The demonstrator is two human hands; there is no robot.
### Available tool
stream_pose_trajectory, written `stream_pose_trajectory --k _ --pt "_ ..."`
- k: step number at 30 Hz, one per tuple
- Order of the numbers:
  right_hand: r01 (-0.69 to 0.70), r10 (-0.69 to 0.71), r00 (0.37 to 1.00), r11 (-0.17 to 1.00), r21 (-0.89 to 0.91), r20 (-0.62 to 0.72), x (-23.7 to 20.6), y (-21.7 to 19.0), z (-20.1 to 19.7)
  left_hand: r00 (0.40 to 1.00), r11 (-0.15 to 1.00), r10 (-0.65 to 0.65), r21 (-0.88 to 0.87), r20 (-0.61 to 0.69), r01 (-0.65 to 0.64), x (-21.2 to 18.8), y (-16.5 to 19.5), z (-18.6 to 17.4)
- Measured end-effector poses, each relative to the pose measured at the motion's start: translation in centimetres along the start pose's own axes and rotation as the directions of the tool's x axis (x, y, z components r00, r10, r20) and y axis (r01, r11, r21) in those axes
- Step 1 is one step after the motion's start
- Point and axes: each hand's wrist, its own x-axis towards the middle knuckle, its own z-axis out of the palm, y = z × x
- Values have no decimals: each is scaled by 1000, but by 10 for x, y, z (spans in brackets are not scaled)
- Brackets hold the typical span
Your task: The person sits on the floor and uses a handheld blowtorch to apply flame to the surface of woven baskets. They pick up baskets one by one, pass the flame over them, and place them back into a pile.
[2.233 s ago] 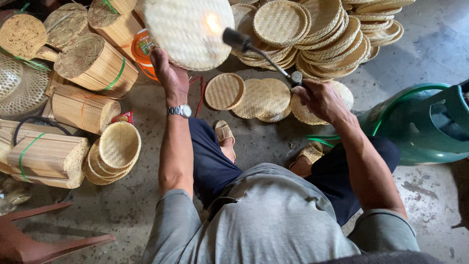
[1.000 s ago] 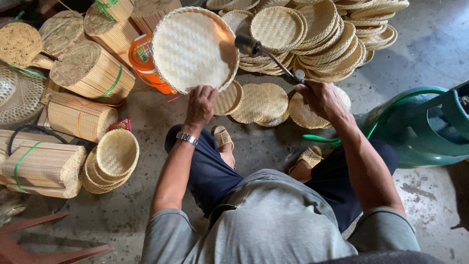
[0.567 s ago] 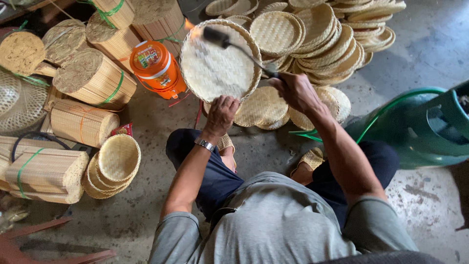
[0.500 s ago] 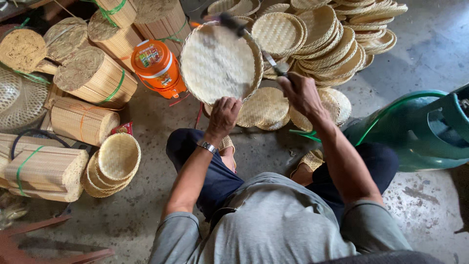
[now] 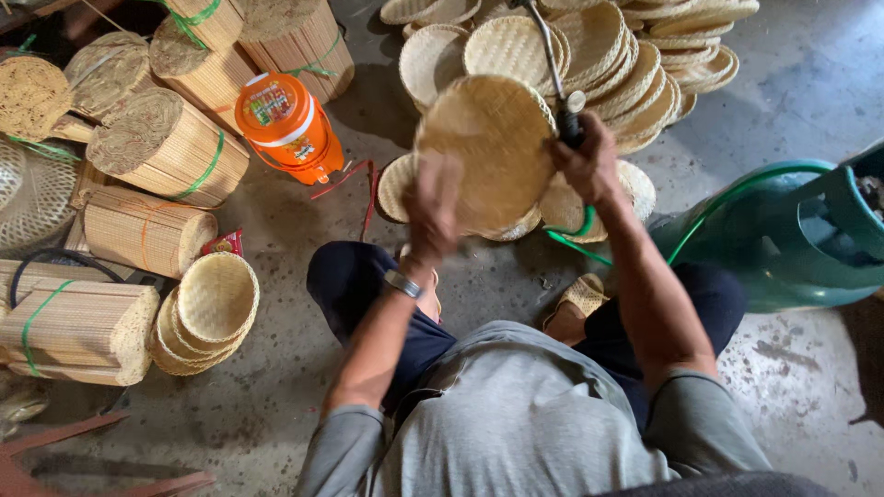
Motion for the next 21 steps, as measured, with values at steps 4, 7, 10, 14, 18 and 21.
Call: stream_pose_trajectory --k 4,7,10,14,18,21 --pt "167 -141 984 943 -289 108 -6 -4 -26 988 976 -151 -155 40 156 34 -71 -4" --pt "70 -46 975 992 -104 218 -15 -11 -27 903 812 -142 -474 406 341 40 -102 4" --pt "-16 22 970 1000 -27 242 -21 -14 -20 791 762 -121 -455 600 461 29 -111 15" --pt "27 0 975 992 -119 223 -19 -15 -17 871 746 -90 -547 483 380 3 -114 22" --pt "109 -56 987 920 -377 150 -23 -23 -26 748 480 -428 -574 507 663 -16 -128 18" --pt "102 -1 965 922 -374 261 -40 -35 -20 549 159 -620 -595 560 787 -24 -136 16"
